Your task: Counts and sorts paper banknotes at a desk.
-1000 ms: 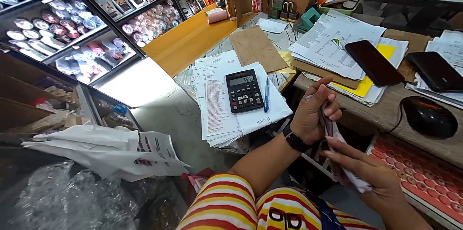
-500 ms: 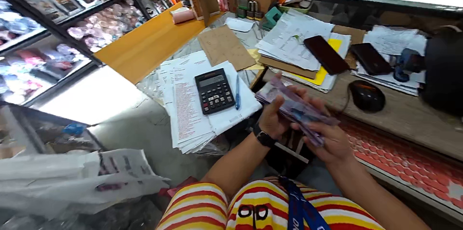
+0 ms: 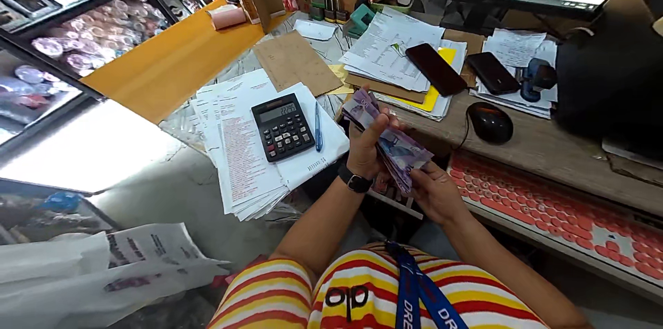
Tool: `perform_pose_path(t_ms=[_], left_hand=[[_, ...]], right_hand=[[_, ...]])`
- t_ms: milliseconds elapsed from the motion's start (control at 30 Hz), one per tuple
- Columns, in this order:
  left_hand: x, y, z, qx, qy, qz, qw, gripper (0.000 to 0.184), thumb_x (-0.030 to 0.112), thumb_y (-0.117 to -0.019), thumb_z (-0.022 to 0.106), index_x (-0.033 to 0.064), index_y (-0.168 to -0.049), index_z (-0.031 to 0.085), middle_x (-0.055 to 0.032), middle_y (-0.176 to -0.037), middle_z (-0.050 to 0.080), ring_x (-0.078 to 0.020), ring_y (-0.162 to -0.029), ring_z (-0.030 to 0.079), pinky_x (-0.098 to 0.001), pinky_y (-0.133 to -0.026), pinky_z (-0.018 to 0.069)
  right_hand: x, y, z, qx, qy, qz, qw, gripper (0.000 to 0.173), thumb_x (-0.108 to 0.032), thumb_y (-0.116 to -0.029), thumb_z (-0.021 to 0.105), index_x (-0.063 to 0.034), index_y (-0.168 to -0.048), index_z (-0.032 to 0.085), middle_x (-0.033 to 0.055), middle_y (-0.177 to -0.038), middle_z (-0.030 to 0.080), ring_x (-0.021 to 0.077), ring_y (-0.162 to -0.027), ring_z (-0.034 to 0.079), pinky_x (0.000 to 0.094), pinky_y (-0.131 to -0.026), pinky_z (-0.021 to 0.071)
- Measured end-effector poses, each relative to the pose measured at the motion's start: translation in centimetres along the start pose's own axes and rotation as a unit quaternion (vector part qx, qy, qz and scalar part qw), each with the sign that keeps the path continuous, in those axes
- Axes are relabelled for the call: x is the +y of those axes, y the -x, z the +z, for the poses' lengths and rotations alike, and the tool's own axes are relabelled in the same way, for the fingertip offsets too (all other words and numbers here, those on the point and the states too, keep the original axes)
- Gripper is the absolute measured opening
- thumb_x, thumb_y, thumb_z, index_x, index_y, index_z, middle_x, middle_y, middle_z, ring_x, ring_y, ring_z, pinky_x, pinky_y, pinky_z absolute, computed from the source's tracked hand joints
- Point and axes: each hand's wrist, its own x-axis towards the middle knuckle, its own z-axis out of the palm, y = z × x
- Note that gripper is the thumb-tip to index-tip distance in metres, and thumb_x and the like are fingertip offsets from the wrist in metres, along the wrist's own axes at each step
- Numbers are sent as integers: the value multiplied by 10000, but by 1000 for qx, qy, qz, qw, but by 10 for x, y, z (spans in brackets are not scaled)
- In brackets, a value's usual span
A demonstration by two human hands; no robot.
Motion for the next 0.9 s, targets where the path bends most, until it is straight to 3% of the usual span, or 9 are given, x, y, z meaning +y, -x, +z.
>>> perform_pose_path(t_ms=[200, 267, 367, 467, 533, 633, 700, 800, 900], left_hand=[[9, -1, 2, -29, 52, -26, 998, 545, 305, -906, 766, 344, -1382, 503, 95, -887, 674, -37, -700, 658, -199, -677, 581], [11, -2, 2, -30, 24, -15, 999, 532, 317, -885, 783, 335, -1337, 505, 114, -835, 663, -28, -655, 641, -202, -647, 577], [10, 7, 7, -64, -105, 35, 992, 377, 242, -839, 820, 169, -1127, 588, 78, -722, 684, -51, -622, 659, -253, -636, 581], [9, 25, 23, -199, -295, 137, 924, 571, 166, -871, 764, -163, -1275, 529, -67, -923, 703, 3, -819, 635, -192, -804, 536], [11, 29, 30, -266, -336, 179, 885, 516, 142, -906, 726, -212, -1236, 548, -178, -1036, 703, -4, -907, 625, -170, -884, 500], [12, 24, 24, -207, -254, 132, 936, 511, 177, -897, 745, -131, -1263, 565, -14, -841, 683, 29, -769, 613, -177, -758, 527], [15, 15, 15, -136, -147, 54, 978, 573, 290, -837, 820, 70, -1298, 562, 85, -777, 684, -6, -683, 644, -221, -672, 561], [18, 7, -3, -115, -40, -22, 992, 782, 443, -806, 834, 298, -1457, 424, 102, -1018, 713, -70, -858, 701, -277, -806, 605], [14, 5, -11, -129, 59, -28, 989, 771, 443, -852, 788, 339, -1517, 412, 54, -1255, 690, -143, -1118, 691, -368, -1010, 560]], right_hand=[[2, 2, -9, -70, -29, 67, 995, 150, -258, -916, 755, -170, -1038, 766, -15, -885, 774, 21, -660, 691, 162, -604, 575], [4, 4, -6, -33, 15, 87, 996, 42, -211, -926, 736, -181, -950, 753, -43, -786, 746, -4, -571, 636, 149, -537, 536], [6, 2, -1, 37, 130, 94, 986, 165, -58, -943, 589, -157, -873, 701, -76, -675, 691, -16, -501, 574, 148, -497, 505], [13, 0, -10, 35, 191, 60, 979, 259, -9, -935, 539, -175, -838, 712, -89, -661, 694, -11, -524, 601, 165, -515, 525], [12, 1, -12, 37, 215, 51, 975, 239, -23, -903, 553, -205, -851, 699, -101, -688, 704, -13, -554, 618, 174, -537, 537], [8, 0, -19, -10, 201, 58, 978, 210, -82, -958, 609, -213, -864, 744, -95, -707, 718, -15, -562, 627, 163, -550, 546], [5, -1, -23, -47, 170, 57, 983, 91, -214, -947, 696, -246, -928, 779, -103, -784, 747, -19, -618, 652, 162, -590, 562], [4, 2, -21, -135, 94, 46, 985, 273, -481, -895, 727, -298, -1097, 744, -111, -936, 767, -17, -715, 687, 168, -635, 584], [9, -2, -20, -250, -8, 5, 968, 327, -428, -951, 686, -255, -1226, 728, -59, -1081, 772, 27, -840, 733, 194, -716, 614]])
